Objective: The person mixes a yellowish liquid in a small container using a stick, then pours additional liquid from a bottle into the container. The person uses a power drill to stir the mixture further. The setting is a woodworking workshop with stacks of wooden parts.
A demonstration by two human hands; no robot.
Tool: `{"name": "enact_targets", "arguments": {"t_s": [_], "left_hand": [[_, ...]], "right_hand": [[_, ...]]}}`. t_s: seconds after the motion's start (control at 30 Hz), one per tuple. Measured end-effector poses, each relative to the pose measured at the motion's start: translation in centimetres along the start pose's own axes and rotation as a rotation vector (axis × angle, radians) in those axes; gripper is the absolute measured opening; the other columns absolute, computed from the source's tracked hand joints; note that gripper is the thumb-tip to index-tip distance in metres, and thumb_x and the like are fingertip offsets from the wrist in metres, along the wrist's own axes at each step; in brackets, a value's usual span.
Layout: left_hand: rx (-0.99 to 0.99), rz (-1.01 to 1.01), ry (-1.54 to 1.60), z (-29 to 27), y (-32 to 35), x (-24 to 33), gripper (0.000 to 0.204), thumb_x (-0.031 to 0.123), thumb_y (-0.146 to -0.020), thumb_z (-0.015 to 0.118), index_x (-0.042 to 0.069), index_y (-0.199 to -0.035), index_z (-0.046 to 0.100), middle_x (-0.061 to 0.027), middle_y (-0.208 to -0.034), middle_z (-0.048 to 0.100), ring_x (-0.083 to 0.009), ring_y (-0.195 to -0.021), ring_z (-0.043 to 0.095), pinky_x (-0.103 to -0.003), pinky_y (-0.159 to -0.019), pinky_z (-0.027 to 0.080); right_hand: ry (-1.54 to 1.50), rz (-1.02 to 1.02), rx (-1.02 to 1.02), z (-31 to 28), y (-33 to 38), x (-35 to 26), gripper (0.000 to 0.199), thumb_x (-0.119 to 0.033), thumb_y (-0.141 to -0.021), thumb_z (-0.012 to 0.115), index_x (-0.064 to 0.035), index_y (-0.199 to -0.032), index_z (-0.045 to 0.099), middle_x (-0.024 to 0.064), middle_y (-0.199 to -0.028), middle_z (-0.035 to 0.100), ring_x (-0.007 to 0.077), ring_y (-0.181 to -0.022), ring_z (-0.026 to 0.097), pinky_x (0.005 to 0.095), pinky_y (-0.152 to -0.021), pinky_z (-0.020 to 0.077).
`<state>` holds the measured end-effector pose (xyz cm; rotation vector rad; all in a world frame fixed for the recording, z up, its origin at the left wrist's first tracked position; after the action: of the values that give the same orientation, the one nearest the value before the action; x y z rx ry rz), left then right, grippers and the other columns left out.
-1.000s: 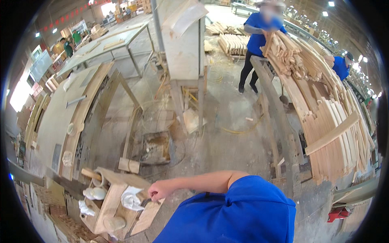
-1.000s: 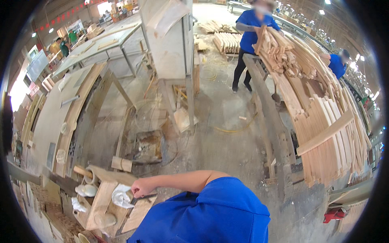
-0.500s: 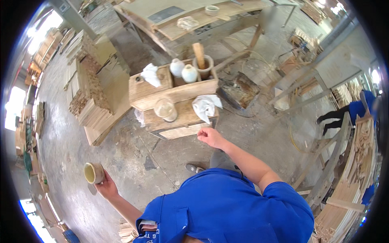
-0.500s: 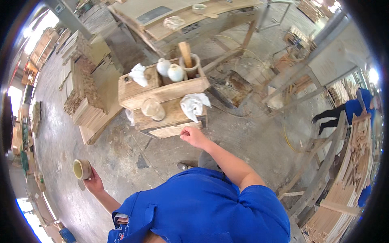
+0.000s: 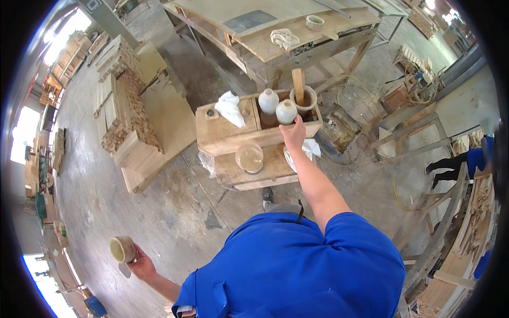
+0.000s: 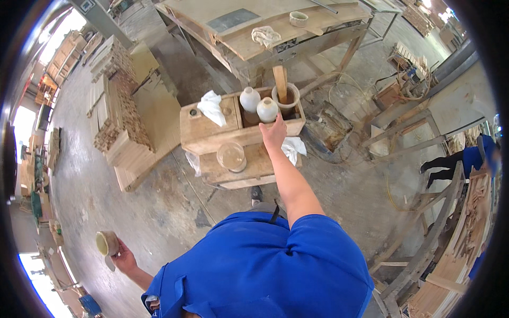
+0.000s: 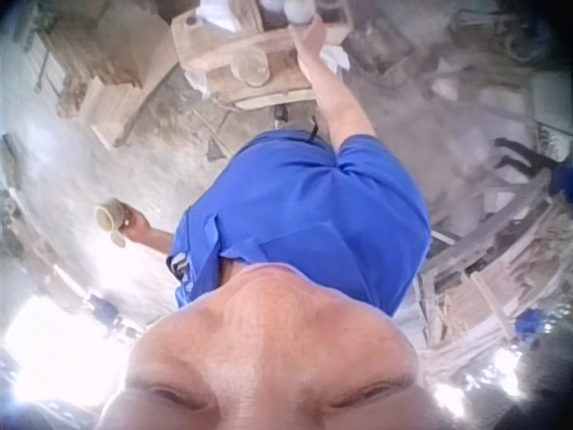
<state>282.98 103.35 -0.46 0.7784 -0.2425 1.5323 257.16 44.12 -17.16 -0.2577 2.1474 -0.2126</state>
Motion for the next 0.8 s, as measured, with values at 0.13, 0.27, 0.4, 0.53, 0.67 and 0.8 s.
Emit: {"name": "enact_targets", "arguments": {"t_s": [0.13,0.27,0.4,0.53,0.67,0.8], "left_hand": [[-0.067,0.069,-0.007,2.9,-2.4,0.2,0.037,0.016,-0.089,0.045,-0.001,-0.123,0.045,-0.0177,-0.128,0.045,-0.0316,-0.119,0.043,-0.046,-0.102,0.036],[-0.048,-0.102,-0.072,4.1,-6.4,-2.4,0.039,0.018,-0.089,0.045,-0.001,-0.123,0.045,-0.0175,-0.13,0.043,-0.0314,-0.12,0.043,-0.045,-0.103,0.035],[-0.052,-0.161,-0.139,5.8,-11.1,-4.6,0.039,0.019,-0.09,0.044,-0.001,-0.122,0.044,-0.0171,-0.129,0.044,-0.0318,-0.119,0.043,-0.043,-0.103,0.036],[-0.131,-0.225,-0.293,11.9,-15.8,-8.7,0.038,0.02,-0.092,0.041,-0.001,-0.123,0.043,-0.0176,-0.131,0.041,-0.0327,-0.12,0.041,-0.045,-0.102,0.037],[-0.275,-0.311,-0.333,19.1,-18.0,-14.4,0.039,0.022,-0.094,0.038,0.0,-0.125,0.04,-0.0176,-0.133,0.037,-0.0332,-0.121,0.04,-0.047,-0.101,0.037],[-0.526,-0.53,-0.465,22.3,-17.3,-20.2,0.04,0.026,-0.095,0.037,0.001,-0.126,0.038,-0.0155,-0.13,0.04,-0.0316,-0.118,0.042,-0.049,-0.102,0.035]], "right_hand": [[0.214,0.177,0.026,1.8,-0.9,-0.4,0.088,-0.034,-0.062,0.074,-0.0114,-0.133,0.028,0.0123,-0.126,0.043,0.0315,-0.117,0.039,0.0555,-0.087,0.0328],[0.28,0.276,0.01,2.6,-2.0,-0.1,0.089,-0.034,-0.062,0.074,-0.01,-0.133,0.027,0.0109,-0.129,0.041,0.0314,-0.118,0.038,0.0567,-0.086,0.0335],[0.117,0.111,0.103,1.9,-0.8,0.2,0.079,-0.025,-0.067,0.07,-0.0079,-0.132,0.029,0.0129,-0.127,0.041,0.0328,-0.119,0.037,0.0533,-0.087,0.0353],[0.004,0.055,0.034,0.4,4.7,-0.3,0.04,-0.014,-0.073,0.063,-0.0033,-0.11,0.05,0.0139,-0.106,0.053,0.0297,-0.097,0.05,0.0393,-0.08,0.0421],[0.114,-0.152,-0.016,-0.1,8.2,-3.6,0.011,-0.011,-0.074,0.061,-0.0037,-0.082,0.059,0.0106,-0.084,0.056,0.0279,-0.081,0.053,0.038,-0.073,0.0433],[0.515,0.014,-0.438,3.1,9.8,-6.4,0.015,-0.017,-0.074,0.061,-0.0072,-0.085,0.063,0.0106,-0.088,0.056,0.0288,-0.087,0.056,0.0409,-0.074,0.0437]]}}
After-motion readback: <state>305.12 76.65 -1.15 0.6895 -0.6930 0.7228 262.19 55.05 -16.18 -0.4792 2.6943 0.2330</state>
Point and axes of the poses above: each hand's wrist, its own y-axis away from the middle knuckle, its own z-axis out of the palm, x = y × z, the point moved 4 cm from there along -y, towards the middle knuckle
